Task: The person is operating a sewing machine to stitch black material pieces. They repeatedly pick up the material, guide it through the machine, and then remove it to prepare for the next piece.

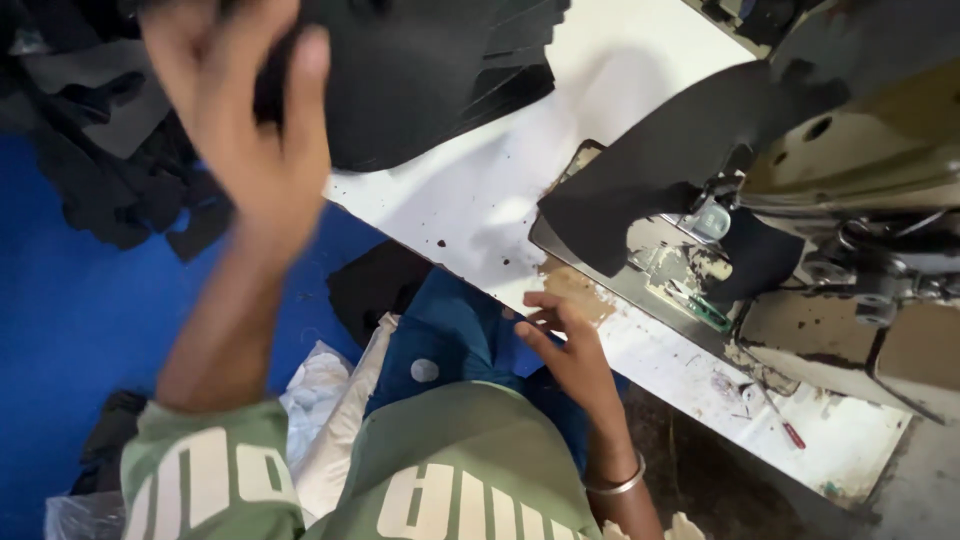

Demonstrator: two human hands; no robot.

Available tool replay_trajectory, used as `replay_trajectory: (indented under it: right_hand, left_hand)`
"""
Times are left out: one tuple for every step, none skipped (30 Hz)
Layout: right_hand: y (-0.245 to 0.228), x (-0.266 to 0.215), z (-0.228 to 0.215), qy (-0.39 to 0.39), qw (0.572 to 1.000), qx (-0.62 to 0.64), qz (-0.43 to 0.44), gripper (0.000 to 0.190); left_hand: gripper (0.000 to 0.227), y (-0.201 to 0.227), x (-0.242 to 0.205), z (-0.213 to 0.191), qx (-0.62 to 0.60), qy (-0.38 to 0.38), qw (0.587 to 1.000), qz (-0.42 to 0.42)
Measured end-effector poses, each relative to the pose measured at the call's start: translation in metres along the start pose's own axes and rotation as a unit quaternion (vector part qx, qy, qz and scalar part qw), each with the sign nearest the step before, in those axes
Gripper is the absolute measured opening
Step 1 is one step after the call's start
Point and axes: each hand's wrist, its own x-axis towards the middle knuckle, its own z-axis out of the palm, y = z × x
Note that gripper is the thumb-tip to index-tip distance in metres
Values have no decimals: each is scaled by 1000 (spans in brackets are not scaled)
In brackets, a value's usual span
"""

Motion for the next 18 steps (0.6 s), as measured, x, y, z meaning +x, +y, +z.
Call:
replay_trajectory:
  right_hand:
    - [9,2,-1,-30,994,103,-8,50]
    - [9,5,-1,-20,994,106,-5,50]
    - [10,9,-3,-49,965,258,6,58]
    - [12,11,-6,-72,913,402,14,67]
    - [24,14,-4,-56,913,404,15,67]
    - [36,18,-4,-15,909,415,15,69]
    - [48,22,-2,27,904,426,16,71]
    - [51,23,-8,36,904,425,15,71]
    - [53,23,-13,117,943,309,41,71]
    - [55,24,-17,190,961,188,69,71]
    - [55,20,-23,196,960,188,69,71]
    - [54,17,-28,250,966,35,52,70]
    - [53,12,-34,297,947,-120,35,70]
    - [45,8,-35,301,946,-119,34,70]
    - [36,4,-37,299,943,-147,11,66]
    - [27,0,-40,300,938,-173,-13,62]
    - [15,-2,-42,306,936,-171,-14,62]
    - [4,-9,-43,277,954,-118,-15,58]
  left_hand:
    - [34,19,-18,-2,-49,36,998,-11]
    - [34,36,-49,2,-58,30,998,-7]
    - [45,53,-81,7,-150,-18,983,-105]
    - [56,70,-114,11,-243,-73,947,-199]
    - [56,82,-142,22,-254,-82,944,-195]
    - [65,94,-171,31,-335,-165,863,-341]
    - [74,106,-201,39,-400,-247,747,-470]
    - [74,97,-233,51,-405,-254,743,-467]
    - [78,89,-266,63,-418,-327,708,-466]
    - [82,79,-299,73,-425,-395,670,-462]
    - [82,77,-301,76,-427,-399,669,-459]
    - [73,74,-304,78,-329,-495,694,-406]
    - [66,72,-307,79,-224,-581,704,-342]
    - [66,72,-296,81,-224,-582,705,-338]
    - [62,73,-285,82,-143,-567,772,-248]
    - [59,73,-272,85,-59,-542,825,-150]
    - [59,74,-252,91,-59,-542,826,-143]
    - [68,77,-234,94,-27,-472,879,-64]
